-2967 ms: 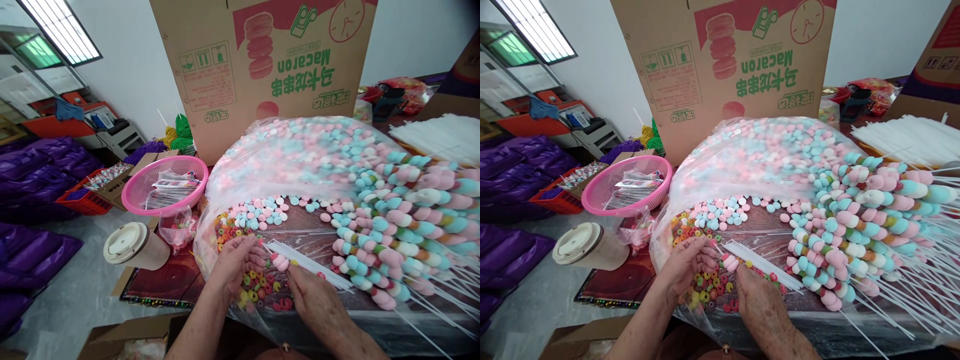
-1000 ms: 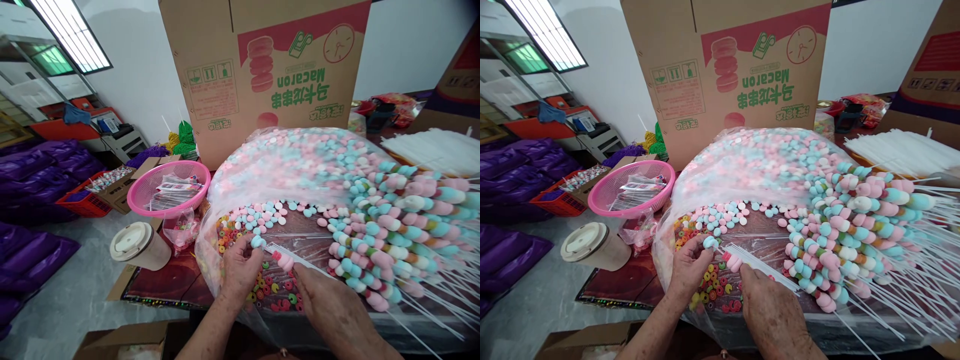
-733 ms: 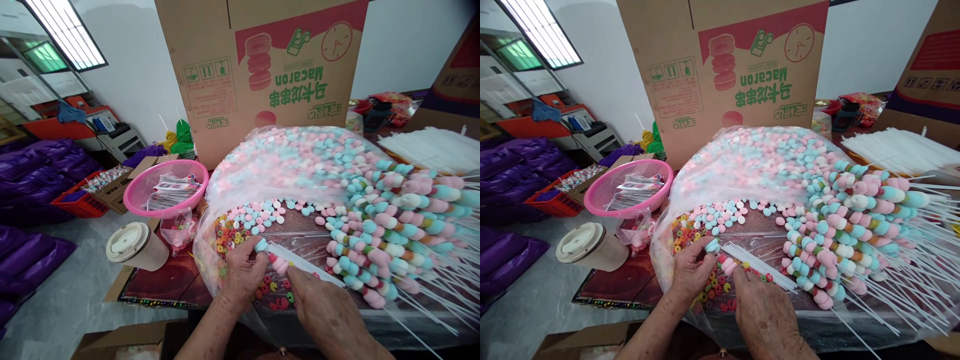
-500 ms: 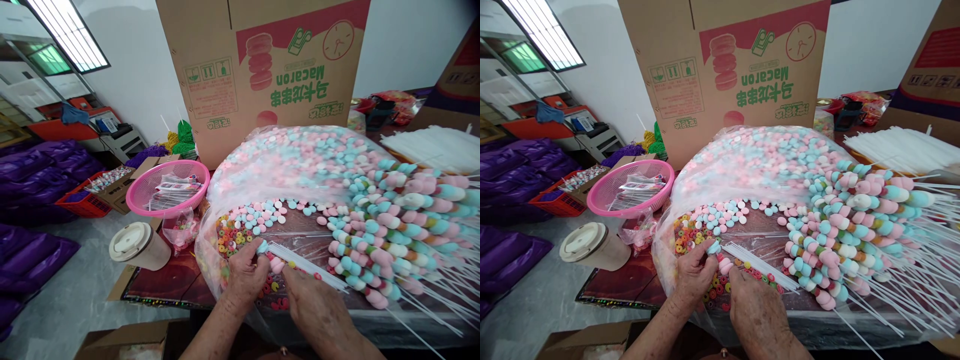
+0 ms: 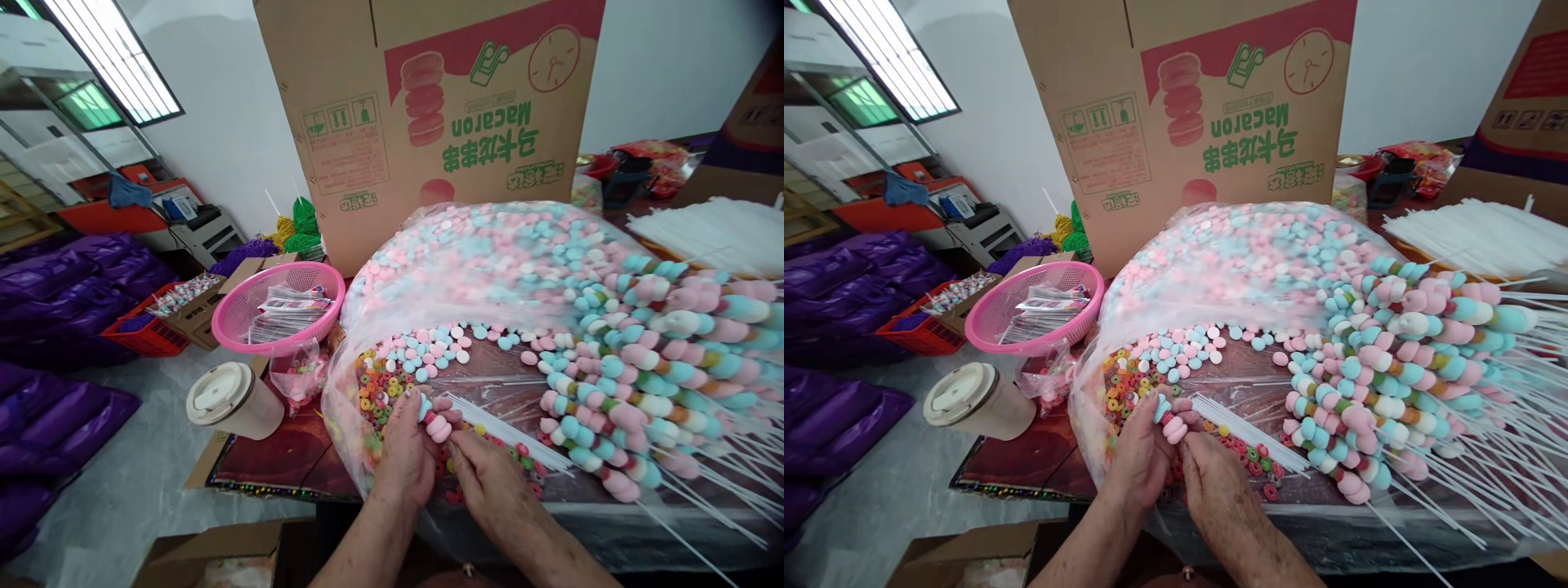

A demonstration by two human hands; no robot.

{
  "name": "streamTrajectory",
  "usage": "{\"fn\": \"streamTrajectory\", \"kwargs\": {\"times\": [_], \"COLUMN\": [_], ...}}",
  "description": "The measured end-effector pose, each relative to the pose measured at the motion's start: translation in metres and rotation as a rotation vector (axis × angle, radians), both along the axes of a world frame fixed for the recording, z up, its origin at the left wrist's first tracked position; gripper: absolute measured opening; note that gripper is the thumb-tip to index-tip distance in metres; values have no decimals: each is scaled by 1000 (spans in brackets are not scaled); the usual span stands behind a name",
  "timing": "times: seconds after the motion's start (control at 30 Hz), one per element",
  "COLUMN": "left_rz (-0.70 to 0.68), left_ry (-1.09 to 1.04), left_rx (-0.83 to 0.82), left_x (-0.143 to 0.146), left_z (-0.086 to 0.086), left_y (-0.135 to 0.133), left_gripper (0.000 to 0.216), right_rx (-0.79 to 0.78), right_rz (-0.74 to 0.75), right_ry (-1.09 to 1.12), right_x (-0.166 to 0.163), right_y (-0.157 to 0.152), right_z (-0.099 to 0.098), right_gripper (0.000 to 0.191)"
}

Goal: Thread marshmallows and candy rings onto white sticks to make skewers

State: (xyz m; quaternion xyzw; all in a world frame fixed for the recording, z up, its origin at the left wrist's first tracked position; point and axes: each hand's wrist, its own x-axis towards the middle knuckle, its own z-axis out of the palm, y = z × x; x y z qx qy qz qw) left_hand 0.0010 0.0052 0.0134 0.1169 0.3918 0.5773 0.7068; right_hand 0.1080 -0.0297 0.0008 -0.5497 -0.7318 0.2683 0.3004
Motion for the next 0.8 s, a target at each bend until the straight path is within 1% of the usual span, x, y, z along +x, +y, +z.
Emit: {"fn": "streamTrajectory", "kwargs": {"times": [0.1, 0.2, 0.27, 0.37, 0.43, 0.47, 0.5, 0.53, 0.57, 0.6, 0.67, 0.73, 0.8], "left_rz": [78, 96, 75, -24, -95, -127, -167, -197, -300, -390, -458, -449, -447], "left_ry": [-24, 26, 99, 270, 493, 665, 888, 1162, 1426, 1608, 1730, 1703, 1653], "left_rx": [-27, -14, -10, 27, 97, 145, 195, 235, 273, 295, 303, 298, 291], "left_x": [7, 19, 27, 26, 14, 6, -2, -9, -15, -19, -22, -20, -20], "left_z": [-2, -12, -19, -22, -20, -18, -16, -16, -17, -18, -23, -26, -24], "left_y": [0, -8, -14, -14, -5, 2, 11, 20, 30, 38, 51, 57, 57], "left_gripper": [14, 15, 18, 21, 27, 32, 34, 31, 24, 16, 10, 11, 12], "right_rx": [-103, -193, -218, -203, -181, -176, -176, -179, -184, -188, -200, -201, -201], "right_rz": [9, -12, -20, -14, -34, -48, -64, -74, -75, -70, -55, -60, -71], "right_ry": [-62, -107, -105, -75, -74, -94, -129, -173, -217, -255, -308, -343, -358], "right_x": [-1, -2, -3, 1, 11, 18, 25, 31, 36, 40, 43, 43, 43], "right_y": [-6, -10, -10, -4, 1, 4, 6, 8, 8, 8, 6, 3, 1], "right_z": [-8, -15, -16, -12, -9, -7, -6, -5, -4, -4, -5, -7, -8], "right_gripper": [32, 37, 39, 40, 38, 37, 37, 36, 35, 35, 34, 35, 34]}}
